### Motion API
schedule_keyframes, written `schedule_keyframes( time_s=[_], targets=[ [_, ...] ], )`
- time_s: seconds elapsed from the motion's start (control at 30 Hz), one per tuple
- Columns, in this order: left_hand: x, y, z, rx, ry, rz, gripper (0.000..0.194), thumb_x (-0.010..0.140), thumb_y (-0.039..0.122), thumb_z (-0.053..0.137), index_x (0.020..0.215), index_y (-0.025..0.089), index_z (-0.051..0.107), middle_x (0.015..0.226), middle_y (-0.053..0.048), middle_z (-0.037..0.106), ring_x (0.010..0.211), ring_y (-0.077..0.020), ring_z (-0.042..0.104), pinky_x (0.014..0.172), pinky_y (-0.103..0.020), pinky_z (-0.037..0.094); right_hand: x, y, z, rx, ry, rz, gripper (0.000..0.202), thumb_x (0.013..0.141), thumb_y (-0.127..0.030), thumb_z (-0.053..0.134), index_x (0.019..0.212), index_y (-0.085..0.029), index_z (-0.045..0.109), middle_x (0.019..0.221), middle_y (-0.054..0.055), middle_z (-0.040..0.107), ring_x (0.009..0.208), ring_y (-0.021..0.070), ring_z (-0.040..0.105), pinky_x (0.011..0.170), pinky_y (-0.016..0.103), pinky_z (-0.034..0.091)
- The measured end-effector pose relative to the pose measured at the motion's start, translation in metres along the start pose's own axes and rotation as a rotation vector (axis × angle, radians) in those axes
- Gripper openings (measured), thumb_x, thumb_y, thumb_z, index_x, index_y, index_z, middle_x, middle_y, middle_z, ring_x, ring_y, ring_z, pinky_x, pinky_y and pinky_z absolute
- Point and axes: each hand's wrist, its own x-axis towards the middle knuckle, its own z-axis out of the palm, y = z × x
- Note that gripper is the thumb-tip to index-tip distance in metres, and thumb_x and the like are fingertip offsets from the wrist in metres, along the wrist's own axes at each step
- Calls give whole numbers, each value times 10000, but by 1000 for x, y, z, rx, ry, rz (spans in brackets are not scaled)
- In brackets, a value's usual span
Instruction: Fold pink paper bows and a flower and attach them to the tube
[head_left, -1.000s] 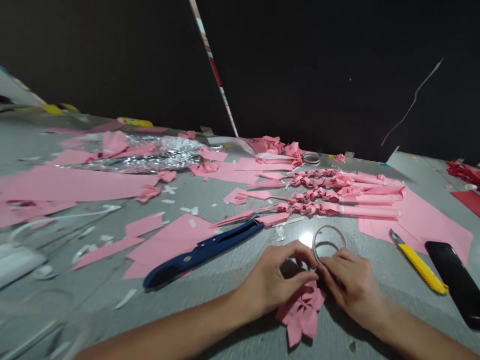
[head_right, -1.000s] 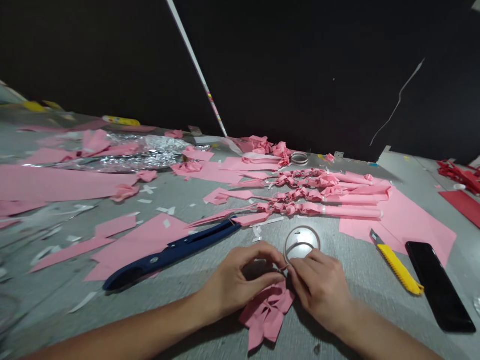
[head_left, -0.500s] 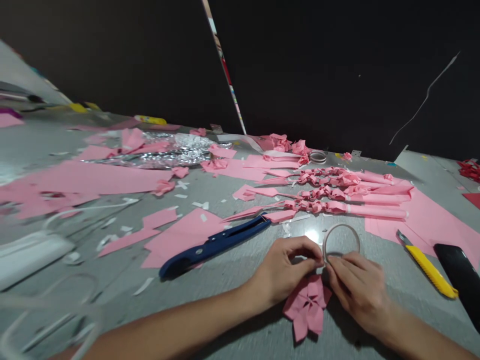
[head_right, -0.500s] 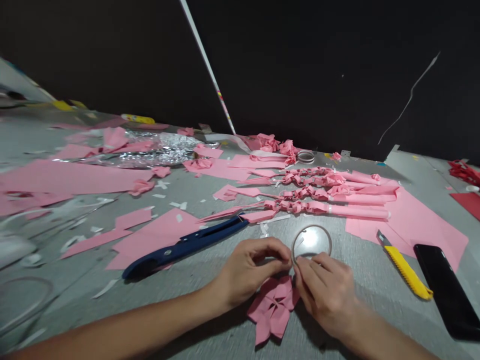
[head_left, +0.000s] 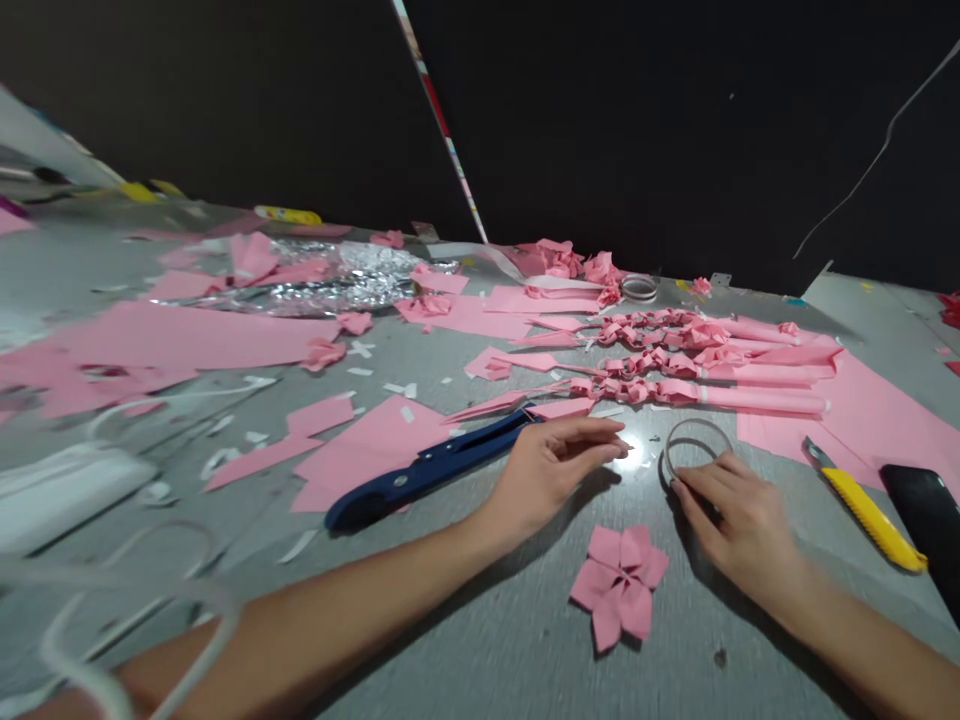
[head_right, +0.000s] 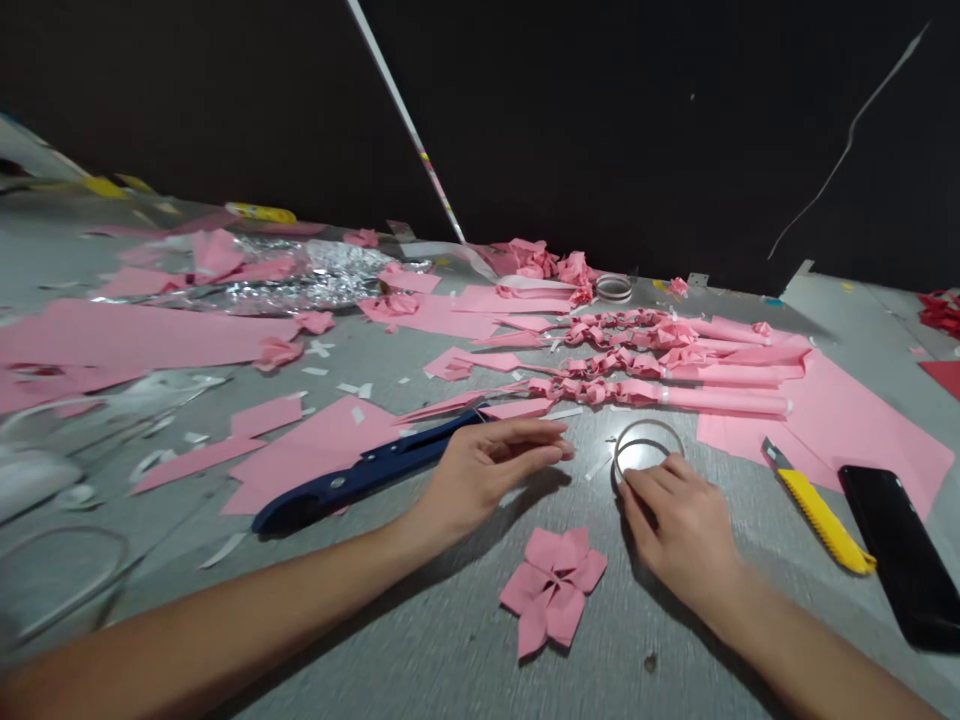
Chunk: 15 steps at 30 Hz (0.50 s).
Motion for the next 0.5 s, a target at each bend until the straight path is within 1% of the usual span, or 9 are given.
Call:
schedule_keyframes(
  time_s=[0.13,0.2,0.27,0.37,0.43,0.5],
  targets=[
    [-5,4,1,84,-29,29,201,808,301,841,948,157,828,902,-80,852,836,-230,817,814,-363,685,-1,1,1,-15,-32,12,207,1084,-249,585,1094,-219,790,964,85,813,882,266,689,776,410,552],
    [-8,6,2,143,-53,63,180,820,300,831,931,159,826,902,-74,851,829,-217,810,810,-342,676,0,1,0,13,-5,9,171,1066,-245,620,1089,-211,786,989,84,814,905,270,703,792,418,562],
    [-11,8,3,182,-80,106,146,843,293,816,914,166,821,889,-60,846,821,-196,801,807,-311,660,1,0,-2,65,55,3,140,1050,-237,649,1093,-206,778,1001,84,815,915,269,710,812,425,569],
    [-17,9,6,186,-134,149,96,870,267,794,901,177,811,870,-36,834,809,-168,788,790,-269,638,2,-7,-6,223,115,20,119,1032,-222,681,1114,-215,767,985,68,809,902,244,713,807,397,571],
    [-21,10,8,162,-174,145,75,880,249,786,904,180,802,871,-28,829,809,-157,786,778,-251,631,3,-15,-9,362,92,70,108,1016,-242,717,1111,-229,768,952,44,799,841,210,713,744,347,567],
    [-24,10,10,129,-209,124,60,890,234,775,907,178,793,867,-24,826,807,-149,788,764,-235,625,3,-23,-11,472,48,125,74,1002,-267,743,1062,-241,776,919,23,791,778,181,708,690,307,555]
  ],
)
